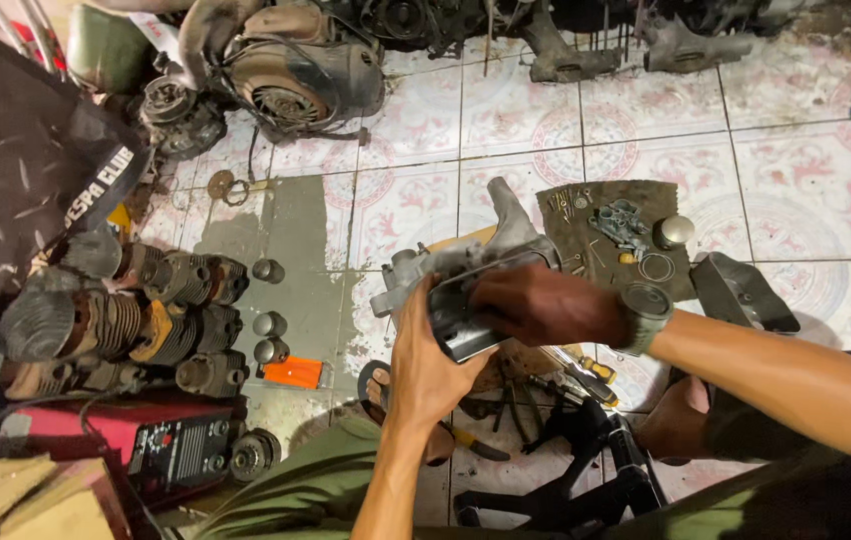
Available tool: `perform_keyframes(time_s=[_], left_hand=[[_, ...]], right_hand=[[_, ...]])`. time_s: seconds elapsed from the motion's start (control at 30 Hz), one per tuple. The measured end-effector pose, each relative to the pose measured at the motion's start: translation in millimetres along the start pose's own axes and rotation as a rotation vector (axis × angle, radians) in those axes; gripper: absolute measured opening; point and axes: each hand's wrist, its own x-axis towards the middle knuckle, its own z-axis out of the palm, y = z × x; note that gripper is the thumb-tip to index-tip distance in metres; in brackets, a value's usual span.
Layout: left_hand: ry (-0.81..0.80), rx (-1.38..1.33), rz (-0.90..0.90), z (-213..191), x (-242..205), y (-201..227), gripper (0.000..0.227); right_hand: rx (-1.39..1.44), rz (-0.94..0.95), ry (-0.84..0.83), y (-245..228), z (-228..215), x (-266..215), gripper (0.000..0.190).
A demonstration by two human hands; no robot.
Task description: The person disassembles a small engine casing, removes a bolt, and cleans the interior surfaces with a cloth. They then place the casing on a wooden block and continue wiping the inside before handling a separate metal component.
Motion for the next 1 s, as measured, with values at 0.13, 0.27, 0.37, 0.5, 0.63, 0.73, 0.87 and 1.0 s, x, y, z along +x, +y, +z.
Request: perform_keyframes(time_s=[0.13,0.27,0.37,0.5,0.63,0.73,0.87,1.0], left_hand=[[0.012,0.043,0.033,-5,-17,-10,0.092],[0.009,0.030,0.123,-13,-23,-10,0.091],[-0.006,-0.036,0.105,-18,-25,-2,0.094],[-0.051,0.012,-0.003,-16,-28,-3,0.107],[-0.056,0.054,-0.009,-10,-27,-12,0.110],[-0.067,0.082,-0.043,-7,-24,-15,0.111],[-0.047,0.097,0.017,-6,-24,-9,0.108],[-0.037,0.104,0.044,-4,-24,-13,0.109]], right_hand=[[-0.117,-0.149,-0.111,19,25,-7,0.013],[-0.425,-0.349,-0.186,21,29,-1,0.020],[-0.386,-0.358,-0.267,24,28,1,0.018],[-0.205,-0.253,-0.340,29,33,1,0.017],[-0.192,-0.269,-0.348,25,33,-3,0.021],[-0.200,-0.274,-0.310,27,35,-4,0.015],[-0.134,-0.250,-0.350,35,39,-7,0.012],[-0.138,-0.243,-0.325,38,39,-11,0.007]])
